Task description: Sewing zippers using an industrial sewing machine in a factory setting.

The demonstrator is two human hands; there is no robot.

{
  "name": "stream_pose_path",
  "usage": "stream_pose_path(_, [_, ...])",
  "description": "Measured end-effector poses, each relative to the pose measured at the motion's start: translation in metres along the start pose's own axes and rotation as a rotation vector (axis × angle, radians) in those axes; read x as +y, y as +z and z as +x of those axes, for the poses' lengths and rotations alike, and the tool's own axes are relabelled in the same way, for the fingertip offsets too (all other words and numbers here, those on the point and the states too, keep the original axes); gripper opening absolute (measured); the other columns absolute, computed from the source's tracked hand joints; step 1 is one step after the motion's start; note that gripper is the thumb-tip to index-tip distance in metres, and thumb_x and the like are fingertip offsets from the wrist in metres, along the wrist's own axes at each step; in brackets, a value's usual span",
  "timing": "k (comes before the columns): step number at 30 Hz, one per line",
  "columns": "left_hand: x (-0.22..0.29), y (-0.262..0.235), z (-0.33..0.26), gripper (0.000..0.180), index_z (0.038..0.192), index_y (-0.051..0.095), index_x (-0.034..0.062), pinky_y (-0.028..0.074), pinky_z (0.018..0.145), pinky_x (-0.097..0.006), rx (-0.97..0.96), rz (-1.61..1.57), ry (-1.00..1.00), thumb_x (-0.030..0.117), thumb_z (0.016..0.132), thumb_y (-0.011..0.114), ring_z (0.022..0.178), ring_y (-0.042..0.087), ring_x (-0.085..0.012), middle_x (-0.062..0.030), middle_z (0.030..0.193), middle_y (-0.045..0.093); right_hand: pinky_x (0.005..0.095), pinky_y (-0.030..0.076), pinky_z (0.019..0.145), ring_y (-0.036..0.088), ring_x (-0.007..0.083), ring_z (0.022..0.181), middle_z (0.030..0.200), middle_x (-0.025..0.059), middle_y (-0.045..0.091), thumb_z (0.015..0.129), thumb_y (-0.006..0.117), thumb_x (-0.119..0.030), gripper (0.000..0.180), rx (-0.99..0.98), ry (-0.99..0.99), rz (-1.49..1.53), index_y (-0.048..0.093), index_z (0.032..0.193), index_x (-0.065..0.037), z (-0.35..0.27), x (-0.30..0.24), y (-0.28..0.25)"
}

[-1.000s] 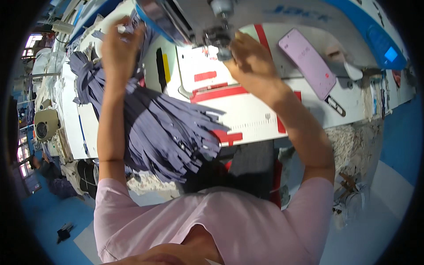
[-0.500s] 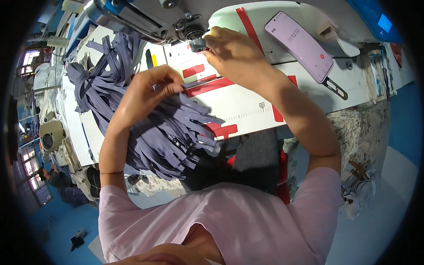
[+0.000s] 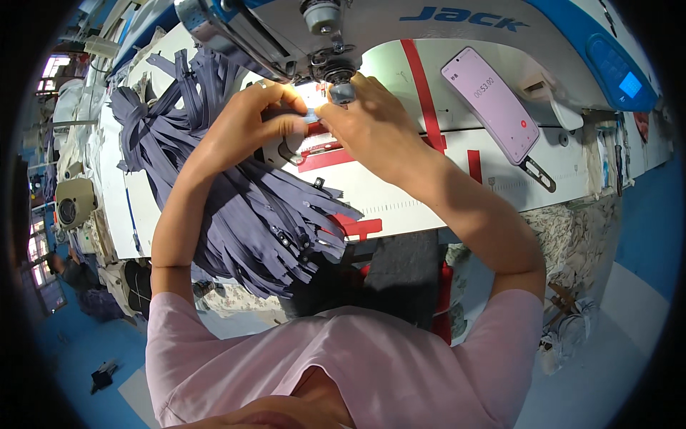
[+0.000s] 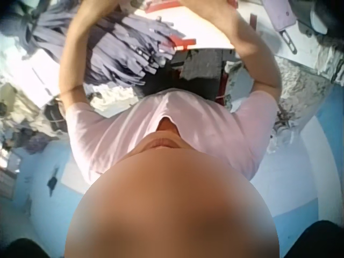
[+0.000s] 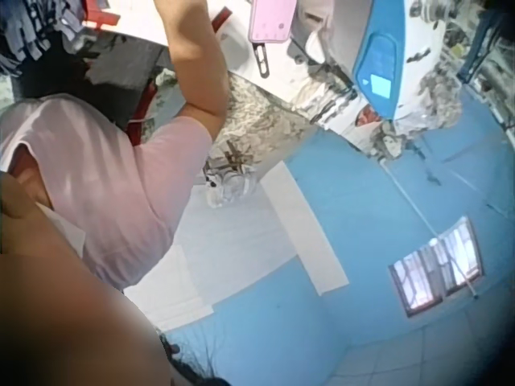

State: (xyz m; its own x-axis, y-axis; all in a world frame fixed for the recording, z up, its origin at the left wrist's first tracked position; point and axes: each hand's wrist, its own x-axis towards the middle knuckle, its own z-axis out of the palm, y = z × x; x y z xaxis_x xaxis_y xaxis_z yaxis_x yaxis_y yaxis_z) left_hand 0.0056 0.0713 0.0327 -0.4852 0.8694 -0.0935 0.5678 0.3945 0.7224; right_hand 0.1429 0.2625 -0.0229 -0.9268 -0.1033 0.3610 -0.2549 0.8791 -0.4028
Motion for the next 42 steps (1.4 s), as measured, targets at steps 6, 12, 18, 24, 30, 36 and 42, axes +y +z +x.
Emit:
stream_pose_path(6, [-0.003,-0.002,-0.011,0.017,0.099,0.069,0.0008,0.052,0.08,-0.04,0.134,0.281,0.26,0.013,0.088,0.071,0.096,0.063,-0.0353,-0.0158,0.1,0.063,0.0387,0.055,0.068,0.067,0.0319,0.077,0.1,0.0099,0.064,0.092,0.07,-0.014,0.015,0.107,-0.079,-0.044,0.065,0.103,-0.005,0.004,-0.003,-0.001])
stream_pose_path(12, [0.001,-0.005,-0.006,0.025,0.096,0.068,-0.001,0.043,0.056,-0.03,0.014,0.027,-0.082,0.023,0.1,0.063,0.06,0.054,-0.013,-0.0042,0.069,0.057,0.0367,0.053,0.068,0.067,0.0315,0.078,0.088,0.0143,0.069,0.098,0.067,-0.019,0.021,0.095,0.135,0.361,0.064,0.111,-0.003,0.004,-0.014,-0.009])
stream_pose_path(18, [-0.007,-0.014,0.004,0.039,0.079,0.063,0.0012,0.038,0.049,-0.025,-0.171,-0.077,-0.285,0.032,0.103,0.06,0.053,0.048,-0.0054,0.0034,0.057,0.052,0.0452,0.045,0.069,0.058,0.0321,0.07,0.074,0.0124,0.062,0.09,0.071,-0.018,0.019,0.192,0.103,0.102,0.068,0.084,0.0,0.004,-0.006,0.005])
stream_pose_path(24, [-0.006,-0.015,0.003,0.044,0.069,0.059,0.0041,0.036,0.043,-0.025,-0.151,-0.084,-0.384,0.033,0.102,0.063,0.045,0.047,-0.0052,0.0036,0.054,0.051,0.0413,0.045,0.072,0.058,0.0262,0.085,0.087,0.0081,0.06,0.087,0.074,-0.019,0.015,0.265,0.032,-0.126,0.072,0.085,-0.004,0.003,-0.01,-0.005])
stream_pose_path(30, [-0.007,-0.014,0.003,0.038,0.074,0.062,0.0037,0.041,0.046,-0.028,-0.175,-0.049,-0.382,0.031,0.099,0.065,0.046,0.052,-0.0107,0.0002,0.056,0.055,0.0398,0.047,0.075,0.058,0.0244,0.084,0.086,0.0055,0.06,0.082,0.078,-0.013,0.007,0.224,0.076,0.085,0.074,0.086,-0.009,0.003,-0.008,0.005])
stream_pose_path(36, [0.021,0.028,-0.017,0.01,0.093,0.065,0.0067,0.053,0.068,-0.039,0.39,0.453,0.27,0.012,0.086,0.07,0.088,0.065,-0.0278,-0.0089,0.092,0.061,0.0402,0.047,0.074,0.06,0.0272,0.081,0.084,0.0072,0.062,0.082,0.078,-0.01,0.009,0.265,0.075,0.111,0.072,0.089,-0.008,0.004,-0.005,0.007])
stream_pose_path(42, [-0.005,0.049,-0.002,0.015,0.098,0.065,0.0055,0.053,0.069,-0.04,0.362,0.357,0.283,0.011,0.086,0.071,0.087,0.064,-0.0307,-0.0118,0.094,0.061,0.043,0.048,0.076,0.06,0.031,0.081,0.084,0.011,0.062,0.084,0.074,-0.007,0.009,0.235,0.055,0.132,0.07,0.092,-0.005,0.006,-0.004,0.007])
